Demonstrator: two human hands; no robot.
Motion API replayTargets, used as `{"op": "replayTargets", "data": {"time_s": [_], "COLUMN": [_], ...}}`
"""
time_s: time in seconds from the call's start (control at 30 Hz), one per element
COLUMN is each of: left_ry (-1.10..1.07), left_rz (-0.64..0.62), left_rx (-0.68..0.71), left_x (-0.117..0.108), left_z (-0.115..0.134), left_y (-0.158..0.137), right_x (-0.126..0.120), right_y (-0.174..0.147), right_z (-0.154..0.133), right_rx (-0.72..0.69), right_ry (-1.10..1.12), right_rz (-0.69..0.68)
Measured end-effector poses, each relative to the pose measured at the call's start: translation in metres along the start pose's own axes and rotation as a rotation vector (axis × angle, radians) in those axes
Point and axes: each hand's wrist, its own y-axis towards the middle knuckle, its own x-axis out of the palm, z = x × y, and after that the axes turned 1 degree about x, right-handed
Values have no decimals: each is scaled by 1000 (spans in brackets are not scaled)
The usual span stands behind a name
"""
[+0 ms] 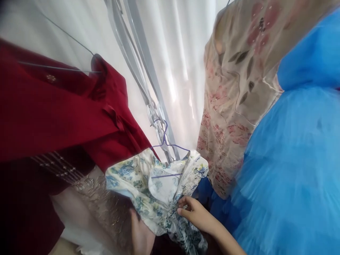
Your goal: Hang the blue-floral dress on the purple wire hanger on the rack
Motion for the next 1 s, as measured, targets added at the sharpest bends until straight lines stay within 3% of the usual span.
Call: {"op": "replayTargets", "data": {"time_s": [0.07,0.13,0.27,0.43,0.57,0.8,0.87,1.0], "left_ry": [-43,46,258,121,-35,6,50,362], "left_rz": [28,90,146,79,13,46,34,313], "left_rx": [-59,-81,-4,-111,-164,-136,-52,481], "left_x": [-7,-10,-10,-13,-14,-11,-12,-22], "left_z": [-9,-16,-20,-24,-30,-30,-31,-50], "left_y": [-12,-20,-29,-36,-37,-28,-26,-29], "right_x": [10,20,29,35,39,32,34,41], "right_y": [10,17,16,1,-15,-33,-33,-34], "right_z": [3,2,-3,5,15,11,14,27], "right_rx": [17,33,-28,-21,-24,-13,12,83], "right_ry": [7,-15,-93,-12,80,155,210,278], "right_rz": [-20,-22,12,-43,45,65,85,143]}}
